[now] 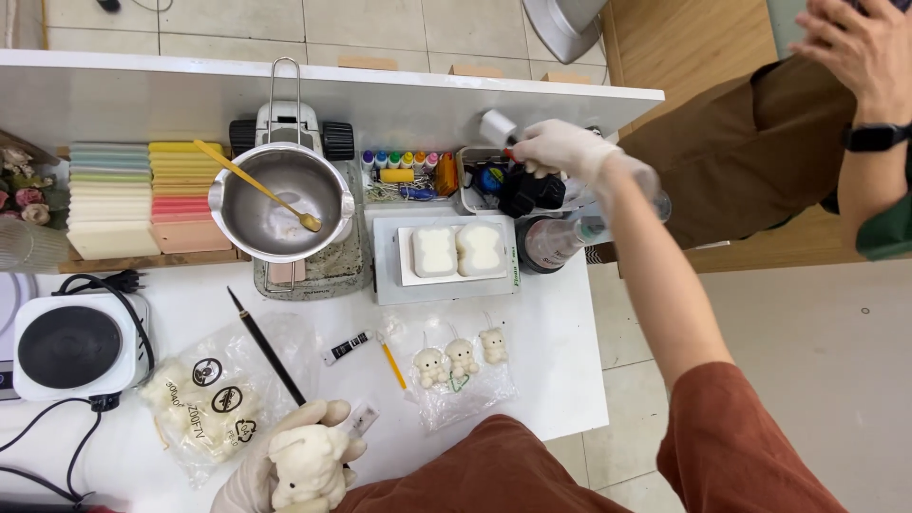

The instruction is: Painting the eyes and details on a bear-shaped candle using a small brush.

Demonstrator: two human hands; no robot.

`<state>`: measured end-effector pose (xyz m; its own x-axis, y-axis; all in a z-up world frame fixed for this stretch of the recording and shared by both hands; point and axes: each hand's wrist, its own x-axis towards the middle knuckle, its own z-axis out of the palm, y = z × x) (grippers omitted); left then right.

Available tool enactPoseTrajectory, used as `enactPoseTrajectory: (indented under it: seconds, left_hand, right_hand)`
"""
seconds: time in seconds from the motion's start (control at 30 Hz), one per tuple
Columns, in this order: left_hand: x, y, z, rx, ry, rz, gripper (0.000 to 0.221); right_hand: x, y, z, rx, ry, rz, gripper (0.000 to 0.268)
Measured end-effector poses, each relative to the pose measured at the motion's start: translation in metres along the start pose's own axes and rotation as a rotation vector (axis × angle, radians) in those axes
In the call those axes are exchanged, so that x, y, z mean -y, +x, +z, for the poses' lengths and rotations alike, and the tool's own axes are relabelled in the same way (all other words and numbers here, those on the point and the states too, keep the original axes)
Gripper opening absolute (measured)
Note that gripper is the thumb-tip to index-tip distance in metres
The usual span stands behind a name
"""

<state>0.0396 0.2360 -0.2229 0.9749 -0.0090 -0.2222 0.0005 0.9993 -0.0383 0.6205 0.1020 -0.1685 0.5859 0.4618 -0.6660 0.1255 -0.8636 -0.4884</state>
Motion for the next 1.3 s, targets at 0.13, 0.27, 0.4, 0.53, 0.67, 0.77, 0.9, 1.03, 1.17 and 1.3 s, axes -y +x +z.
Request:
enactPoseTrajectory:
  seconds: [0.13, 0.27, 0.4, 0.53, 0.67, 0.77, 0.9, 1.03, 1.17, 1.3]
  left_hand:
    - [0.012, 0.005, 0.047, -0.204, 0.622, 0.205, 0.081]
    - [0.017, 0.009, 0.061, -0.291, 0.617, 0.101, 0.082]
    - [0.031, 0.012, 0.081, -0.373, 0.755, 0.05, 0.081]
    - [0.046, 0.011, 0.094, -0.246, 0.686, 0.095, 0.081]
    - [0.064, 0.011, 0.11, -0.28, 0.737, 0.095, 0.077]
    - [0.077, 0.009, 0.114, -0.323, 0.74, 0.081, 0.078]
    - [0.094, 0.007, 0.124, -0.381, 0.735, 0.11, 0.081]
    - [0.11, 0.009, 0.134, -0.404, 0.748, 0.126, 0.083]
    - [0.127, 0.012, 0.143, -0.436, 0.754, 0.147, 0.082]
    - [0.144, 0.025, 0.19, -0.5, 0.812, 0.094, 0.076]
  right_hand:
    - [-0.011, -0.071, -0.026, -0.08, 0.112, -0.09, 0.018]
    - [-0.026, -0.127, -0.036, -0.253, 0.482, -0.355, 0.016]
    - [-0.059, -0.146, -0.039, -0.411, 0.75, -0.636, 0.016]
    - [-0.1, -0.138, -0.045, -0.48, 0.932, -0.762, 0.016]
    - [-0.131, -0.127, -0.047, -0.54, 1.006, -0.799, 0.017]
    - [-0.15, -0.113, -0.047, -0.53, 1.045, -0.796, 0.018]
    - [-0.156, -0.109, -0.057, -0.55, 1.077, -0.805, 0.019]
    - [-0.14, -0.133, -0.06, -0.626, 1.091, -0.713, 0.024]
    - [-0.138, -0.165, -0.033, -0.803, 1.014, -0.634, 0.032]
    - [-0.099, -0.24, 0.03, -0.913, 0.915, -0.77, 0.034]
